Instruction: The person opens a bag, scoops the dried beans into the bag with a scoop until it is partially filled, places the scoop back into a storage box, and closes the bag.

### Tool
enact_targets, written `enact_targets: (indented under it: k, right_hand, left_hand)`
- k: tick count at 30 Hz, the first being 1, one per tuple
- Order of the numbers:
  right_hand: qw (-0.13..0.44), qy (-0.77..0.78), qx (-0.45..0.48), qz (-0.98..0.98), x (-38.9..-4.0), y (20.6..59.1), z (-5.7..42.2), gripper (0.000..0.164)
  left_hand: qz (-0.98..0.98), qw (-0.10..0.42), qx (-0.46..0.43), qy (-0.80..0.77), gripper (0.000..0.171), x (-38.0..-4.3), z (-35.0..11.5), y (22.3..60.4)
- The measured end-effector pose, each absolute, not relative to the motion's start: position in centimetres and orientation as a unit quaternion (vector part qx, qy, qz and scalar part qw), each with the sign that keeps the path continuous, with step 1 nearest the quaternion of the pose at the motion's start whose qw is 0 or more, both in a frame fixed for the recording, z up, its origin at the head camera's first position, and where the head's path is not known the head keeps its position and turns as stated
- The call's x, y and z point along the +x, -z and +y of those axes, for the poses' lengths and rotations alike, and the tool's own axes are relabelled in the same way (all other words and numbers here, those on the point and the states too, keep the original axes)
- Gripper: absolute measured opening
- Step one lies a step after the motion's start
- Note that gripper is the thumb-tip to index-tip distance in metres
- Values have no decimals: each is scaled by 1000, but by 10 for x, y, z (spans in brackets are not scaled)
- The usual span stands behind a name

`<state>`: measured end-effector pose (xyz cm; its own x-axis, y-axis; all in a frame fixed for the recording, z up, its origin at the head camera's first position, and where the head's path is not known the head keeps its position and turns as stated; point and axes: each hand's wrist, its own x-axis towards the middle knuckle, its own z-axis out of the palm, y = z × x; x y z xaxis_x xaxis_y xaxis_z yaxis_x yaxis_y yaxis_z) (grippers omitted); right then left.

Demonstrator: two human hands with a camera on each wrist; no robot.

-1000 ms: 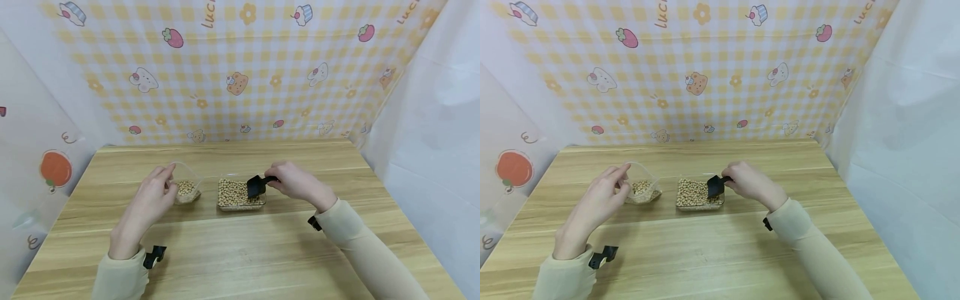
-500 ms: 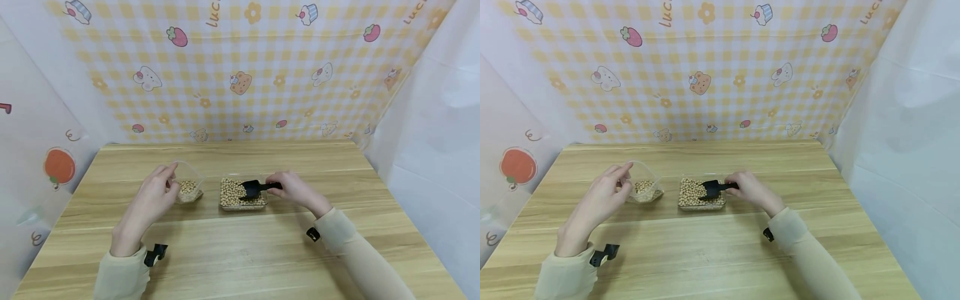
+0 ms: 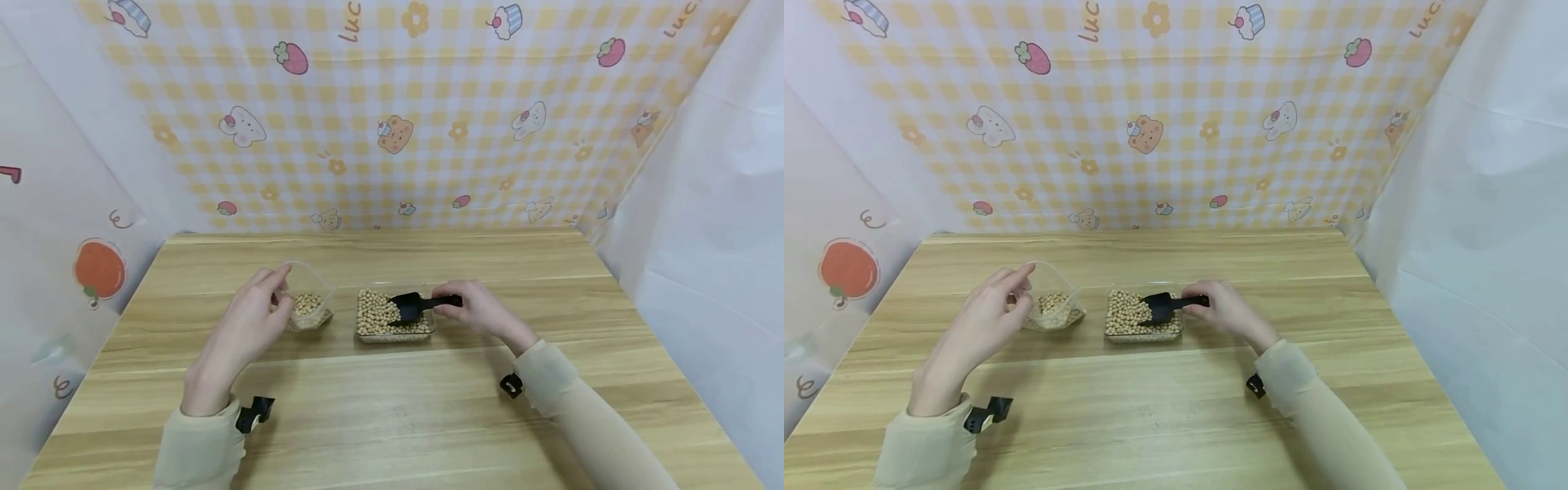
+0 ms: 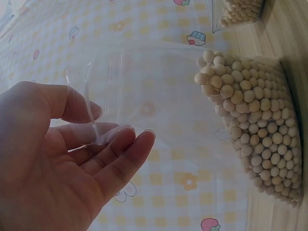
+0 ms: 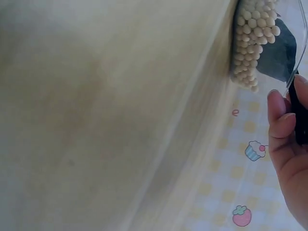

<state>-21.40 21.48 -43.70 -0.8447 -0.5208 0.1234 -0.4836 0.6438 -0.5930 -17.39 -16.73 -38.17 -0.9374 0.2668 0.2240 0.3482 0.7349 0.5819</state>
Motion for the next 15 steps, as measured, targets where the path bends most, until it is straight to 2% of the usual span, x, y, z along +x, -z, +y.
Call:
enact_targets:
  k: [11,15]
  right_hand:
    - [104,421,-187,882,-212,445,218,19]
    - [126,463,-169,861,-211,446,220,29]
  left_hand:
    - [-925,59,-167,337,55,-175,-168,382]
    - [-924,60,-167,338,55,-175,-169,382]
